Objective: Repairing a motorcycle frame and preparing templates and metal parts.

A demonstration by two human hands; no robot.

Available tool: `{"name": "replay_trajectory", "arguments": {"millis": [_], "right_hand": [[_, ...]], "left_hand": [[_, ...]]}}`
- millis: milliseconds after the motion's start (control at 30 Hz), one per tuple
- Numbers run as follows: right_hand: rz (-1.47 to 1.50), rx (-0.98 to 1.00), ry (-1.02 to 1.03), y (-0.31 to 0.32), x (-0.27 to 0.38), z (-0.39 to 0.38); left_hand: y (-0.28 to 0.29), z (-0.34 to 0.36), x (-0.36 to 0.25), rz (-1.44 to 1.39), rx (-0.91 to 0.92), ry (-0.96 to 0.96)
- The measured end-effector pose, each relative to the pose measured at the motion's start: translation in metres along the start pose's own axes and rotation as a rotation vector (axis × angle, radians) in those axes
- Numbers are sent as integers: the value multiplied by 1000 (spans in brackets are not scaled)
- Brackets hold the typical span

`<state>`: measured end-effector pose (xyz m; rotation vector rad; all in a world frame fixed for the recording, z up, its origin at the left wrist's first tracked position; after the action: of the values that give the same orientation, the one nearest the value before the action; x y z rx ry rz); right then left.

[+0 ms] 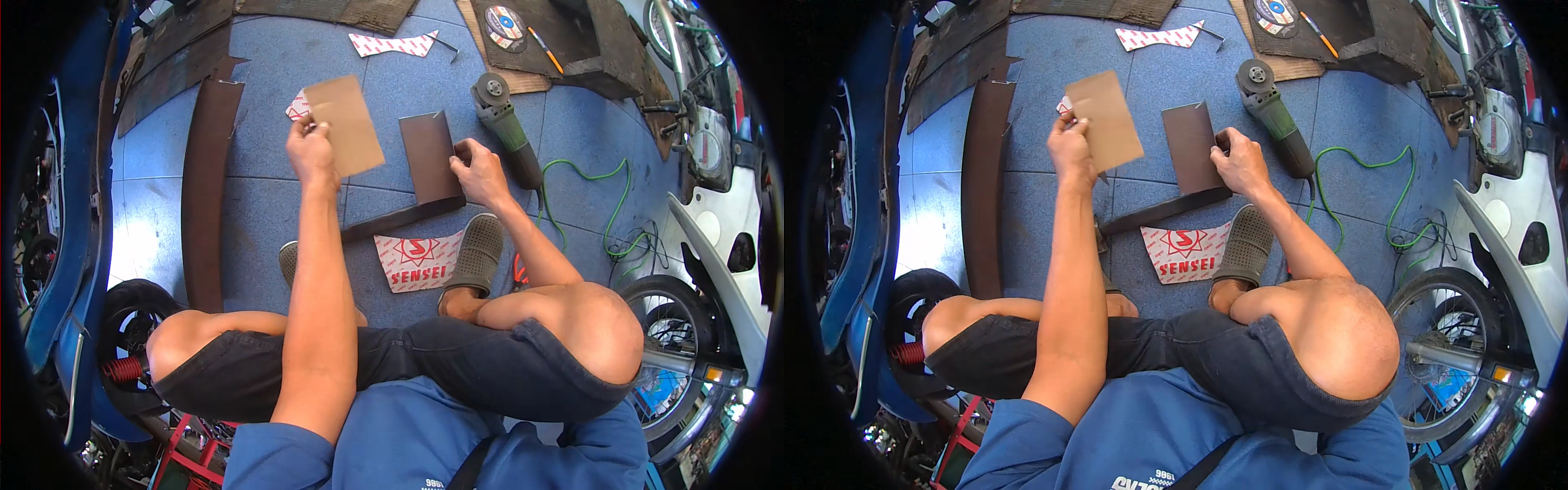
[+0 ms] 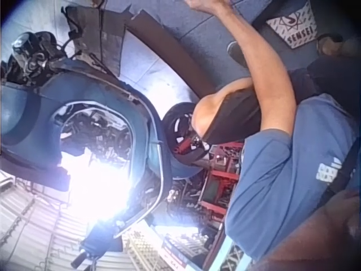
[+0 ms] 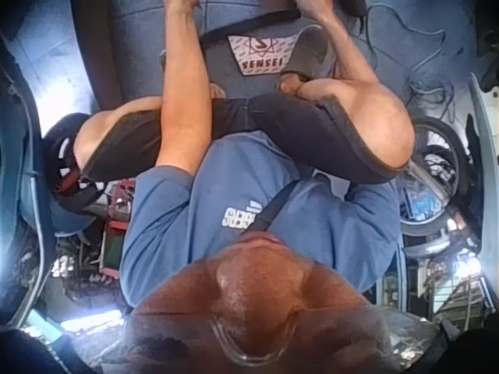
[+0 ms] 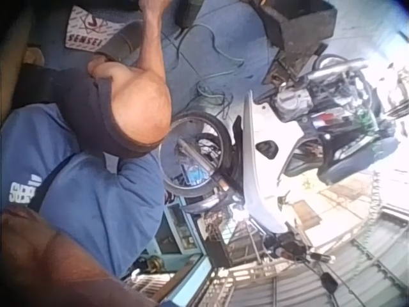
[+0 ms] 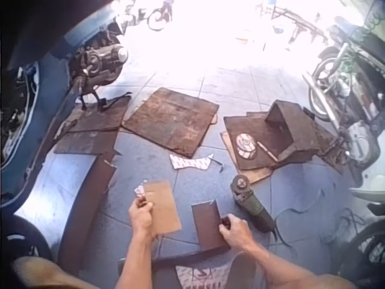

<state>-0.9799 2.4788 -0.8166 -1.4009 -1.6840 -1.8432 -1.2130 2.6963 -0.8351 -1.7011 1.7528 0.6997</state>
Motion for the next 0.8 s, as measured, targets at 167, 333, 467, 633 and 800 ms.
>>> {"name": "replay_trajectory", "arguments": {"millis": [167,333,467,633,800], "right_hand": [[-2,-72,-10,13,0,-4],[-89,-151,-16,29,-17,-11],[-159,-200,0,42,-8,-10],[-82,-92,50,32,3,-18],[-67,-18,8,39,-2,-30]], "left_hand": [[-1,-16,-23,-53,42,10],[-55,-63,32,1013,408,45],[-64,-132,130,1657,779,127],[-38,-165,196,1691,587,-151],[-51,-168,202,1631,498,-336]]}}
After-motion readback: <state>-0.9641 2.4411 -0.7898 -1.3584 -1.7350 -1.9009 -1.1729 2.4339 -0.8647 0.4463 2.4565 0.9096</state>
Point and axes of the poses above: each hand's wrist, its own z-axis towards the middle knuckle, its own y-axis out of the back of the hand, x = y × z, the point moved 9 cm from there along z, towards the middle knuckle, and after that the axes turned 15 degrees about y, right-handed, at the moved point
